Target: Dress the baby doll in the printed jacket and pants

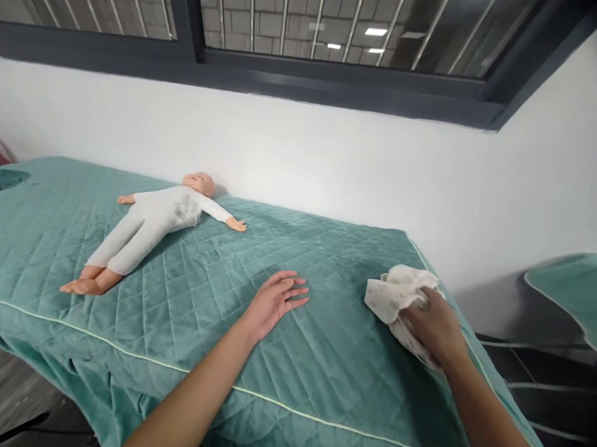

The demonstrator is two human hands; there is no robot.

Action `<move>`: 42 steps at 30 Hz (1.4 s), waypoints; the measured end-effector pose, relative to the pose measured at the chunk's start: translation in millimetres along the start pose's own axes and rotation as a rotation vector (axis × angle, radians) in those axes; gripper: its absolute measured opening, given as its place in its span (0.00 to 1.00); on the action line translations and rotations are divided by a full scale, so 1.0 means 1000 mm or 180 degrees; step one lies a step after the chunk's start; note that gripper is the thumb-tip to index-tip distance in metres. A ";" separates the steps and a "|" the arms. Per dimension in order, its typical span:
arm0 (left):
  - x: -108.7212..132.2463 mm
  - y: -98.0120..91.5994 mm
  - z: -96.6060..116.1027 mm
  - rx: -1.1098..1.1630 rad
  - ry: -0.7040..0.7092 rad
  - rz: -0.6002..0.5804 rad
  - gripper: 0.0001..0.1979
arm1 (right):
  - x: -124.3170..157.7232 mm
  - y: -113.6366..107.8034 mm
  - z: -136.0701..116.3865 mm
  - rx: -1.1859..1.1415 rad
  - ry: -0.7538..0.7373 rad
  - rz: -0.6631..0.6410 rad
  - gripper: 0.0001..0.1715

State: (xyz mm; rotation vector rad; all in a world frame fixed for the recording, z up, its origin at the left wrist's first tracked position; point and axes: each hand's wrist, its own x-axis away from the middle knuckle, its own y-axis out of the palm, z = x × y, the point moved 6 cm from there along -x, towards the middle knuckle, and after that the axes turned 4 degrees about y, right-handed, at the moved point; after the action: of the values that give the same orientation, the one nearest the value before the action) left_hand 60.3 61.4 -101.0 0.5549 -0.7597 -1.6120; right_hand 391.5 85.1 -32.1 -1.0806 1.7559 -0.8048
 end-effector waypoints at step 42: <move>0.019 -0.023 0.011 -0.0582 0.1199 0.1306 0.18 | 0.003 0.124 -0.122 -0.4679 0.1125 -0.0563 0.16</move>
State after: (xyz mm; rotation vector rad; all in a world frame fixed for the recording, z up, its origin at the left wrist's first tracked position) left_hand 33.5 46.1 -108.8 0.5115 -0.4052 -1.1381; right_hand 237.8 141.1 -91.4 -2.0887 2.5874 0.4425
